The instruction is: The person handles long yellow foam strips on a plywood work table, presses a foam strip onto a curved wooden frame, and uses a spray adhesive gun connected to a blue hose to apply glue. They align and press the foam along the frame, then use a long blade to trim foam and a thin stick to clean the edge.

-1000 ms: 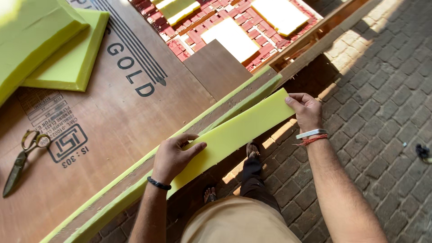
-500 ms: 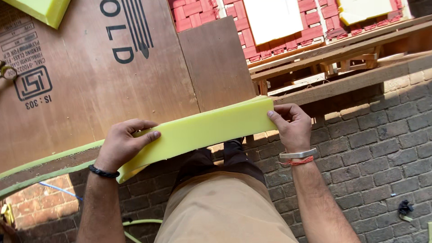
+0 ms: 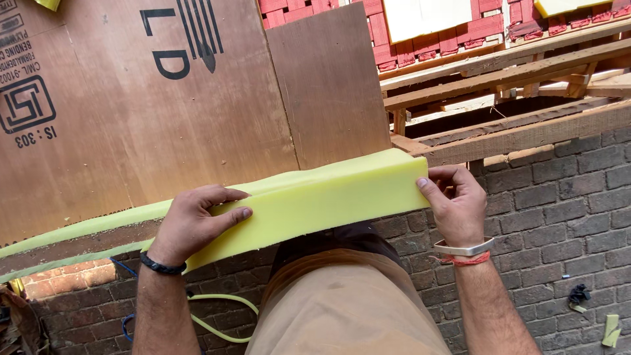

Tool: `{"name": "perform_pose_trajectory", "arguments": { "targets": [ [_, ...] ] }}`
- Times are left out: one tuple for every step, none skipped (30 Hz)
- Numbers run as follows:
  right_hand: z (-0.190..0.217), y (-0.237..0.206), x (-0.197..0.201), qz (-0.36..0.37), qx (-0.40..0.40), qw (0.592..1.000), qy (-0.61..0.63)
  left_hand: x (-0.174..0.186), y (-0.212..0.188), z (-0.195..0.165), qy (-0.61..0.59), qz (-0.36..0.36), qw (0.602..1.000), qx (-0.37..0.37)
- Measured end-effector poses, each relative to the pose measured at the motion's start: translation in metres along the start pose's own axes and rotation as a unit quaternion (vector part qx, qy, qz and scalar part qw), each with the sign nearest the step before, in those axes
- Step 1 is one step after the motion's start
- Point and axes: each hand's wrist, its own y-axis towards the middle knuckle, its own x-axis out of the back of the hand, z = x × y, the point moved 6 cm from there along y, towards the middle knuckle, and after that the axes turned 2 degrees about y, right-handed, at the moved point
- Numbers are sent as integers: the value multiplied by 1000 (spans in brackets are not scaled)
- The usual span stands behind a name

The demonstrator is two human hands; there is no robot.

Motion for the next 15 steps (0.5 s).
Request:
{"name": "perform_pose_trajectory", "arguments": {
  "targets": [
    [2,0,2,0,9,1000,4,0,2,-1,0,9,1000,-4],
    [5,0,3,1,18,1000,8,-1,3,-2,0,18,1000,-8],
    [8,-1,3,4,26,1000,12,-1,4,-4,0,19,1000,-15],
    [20,-3,4,-19,95,993,-74,-1,4,-6,1,20,1000,-20],
    [33,-7,1,-38,166,973,-156,-1,4,-7,3,18,1000,-24],
    [46,-13,-5,-58,238,941,-232,-1,3,-6,-9,25,999,-21],
    [54,-17,-14,-44,277,930,-239,-2,2,-6,-20,29,999,-19],
    [62,-23,-25,-31,317,916,-244,-1,2,-6,-31,32,999,-17],
    [68,-29,-37,-18,355,901,-249,1,1,-6,-18,17,999,-25],
    [71,-31,-51,10,363,903,-229,3,1,-6,-5,4,999,-32],
    [73,-34,-63,39,367,905,-212,5,1,-6,5,-5,999,-39],
    [74,-37,-74,68,371,905,-196,6,1,-5,26,-10,999,-36],
    [72,-38,-83,76,360,904,-218,7,1,-4,47,-16,998,-35],
    [70,-38,-87,82,351,902,-239,8,2,-4,69,-24,997,-36],
    [68,-38,-94,87,342,898,-261,9,2,-6,74,-38,995,-51]
  ]
}}
